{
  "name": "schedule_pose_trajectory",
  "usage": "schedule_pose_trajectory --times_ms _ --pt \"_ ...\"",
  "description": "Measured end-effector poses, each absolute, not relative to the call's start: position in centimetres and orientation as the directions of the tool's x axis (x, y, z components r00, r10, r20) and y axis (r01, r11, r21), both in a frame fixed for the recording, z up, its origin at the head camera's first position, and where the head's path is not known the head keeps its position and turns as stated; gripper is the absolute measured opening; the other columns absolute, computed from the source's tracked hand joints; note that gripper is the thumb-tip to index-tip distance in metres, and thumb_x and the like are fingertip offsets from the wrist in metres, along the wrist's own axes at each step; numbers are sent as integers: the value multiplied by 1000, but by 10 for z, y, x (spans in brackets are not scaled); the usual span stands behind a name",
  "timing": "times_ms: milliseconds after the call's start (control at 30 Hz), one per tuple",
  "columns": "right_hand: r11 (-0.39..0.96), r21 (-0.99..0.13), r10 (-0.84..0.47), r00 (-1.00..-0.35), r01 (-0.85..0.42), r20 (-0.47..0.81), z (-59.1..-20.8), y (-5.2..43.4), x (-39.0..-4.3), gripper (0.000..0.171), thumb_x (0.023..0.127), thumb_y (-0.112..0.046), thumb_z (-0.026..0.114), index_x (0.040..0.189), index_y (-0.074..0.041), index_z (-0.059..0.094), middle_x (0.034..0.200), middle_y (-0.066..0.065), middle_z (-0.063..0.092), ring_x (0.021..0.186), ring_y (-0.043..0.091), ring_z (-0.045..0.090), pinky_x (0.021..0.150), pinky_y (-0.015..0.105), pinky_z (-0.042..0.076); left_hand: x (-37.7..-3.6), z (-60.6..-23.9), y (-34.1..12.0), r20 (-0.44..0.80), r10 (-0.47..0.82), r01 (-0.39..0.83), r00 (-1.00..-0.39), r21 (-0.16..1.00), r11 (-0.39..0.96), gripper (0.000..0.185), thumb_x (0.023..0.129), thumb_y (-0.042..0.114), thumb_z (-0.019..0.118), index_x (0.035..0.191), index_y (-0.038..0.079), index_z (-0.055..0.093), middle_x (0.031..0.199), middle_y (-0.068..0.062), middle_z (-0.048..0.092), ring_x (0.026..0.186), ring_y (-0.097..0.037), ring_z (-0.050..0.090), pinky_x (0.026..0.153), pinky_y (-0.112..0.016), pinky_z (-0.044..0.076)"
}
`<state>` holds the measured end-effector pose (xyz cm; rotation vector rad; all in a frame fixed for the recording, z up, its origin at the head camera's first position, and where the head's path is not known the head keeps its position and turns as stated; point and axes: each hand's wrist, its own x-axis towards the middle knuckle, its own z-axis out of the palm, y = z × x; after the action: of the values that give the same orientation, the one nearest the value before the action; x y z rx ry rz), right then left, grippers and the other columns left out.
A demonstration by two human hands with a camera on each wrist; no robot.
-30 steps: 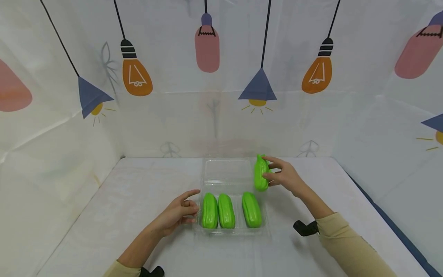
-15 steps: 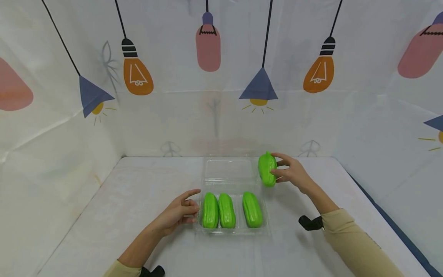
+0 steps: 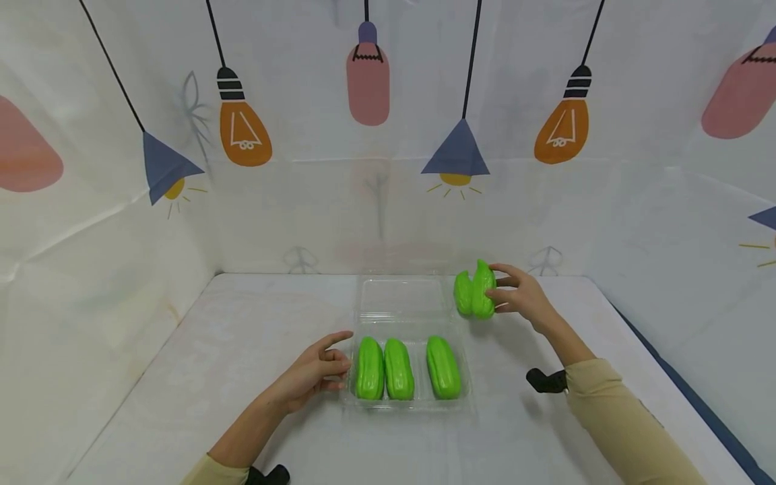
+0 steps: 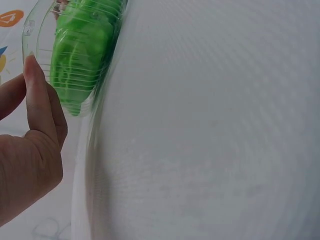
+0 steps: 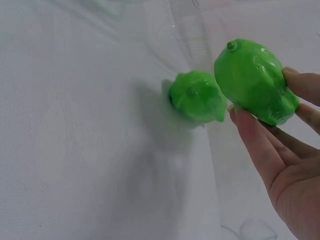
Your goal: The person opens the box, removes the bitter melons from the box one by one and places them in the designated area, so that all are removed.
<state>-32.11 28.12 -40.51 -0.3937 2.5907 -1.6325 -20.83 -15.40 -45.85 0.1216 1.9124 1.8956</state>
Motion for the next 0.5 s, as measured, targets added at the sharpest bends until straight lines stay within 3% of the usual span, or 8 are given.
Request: schedule_pose_trajectory --times_ms 167,300,500 --pt "419 -888 -221 -970 -188 101 -409 289 -324 68 96 -19 65 155 -8 33 145 37 42 97 25 70 80 47 62 -209 -458 -153 -251 362 -248 -898 967 55 70 95 13 65 155 18 30 95 0 54 84 -11 57 68 -22 59" --pt "446 -875 -208 -973 -187 102 -412 293 -326 66 97 -20 63 155 -9 32 146 37 41 88 10 69 80 44 62 -209 -458 -153 -251 365 -249 -896 967 54 70 95 13 65 155 18 29 95 -1 54 83 -11 57 68 -21 59" --pt "458 -873 -184 -979 -166 89 -418 296 -329 65 98 -21 62 155 -11 34 145 37 42 86 7 67 77 39 62 -209 -458 -153 -252 364 -250 -897 967 54 69 96 12 64 155 18 29 95 -1 54 83 -11 57 67 -21 58"
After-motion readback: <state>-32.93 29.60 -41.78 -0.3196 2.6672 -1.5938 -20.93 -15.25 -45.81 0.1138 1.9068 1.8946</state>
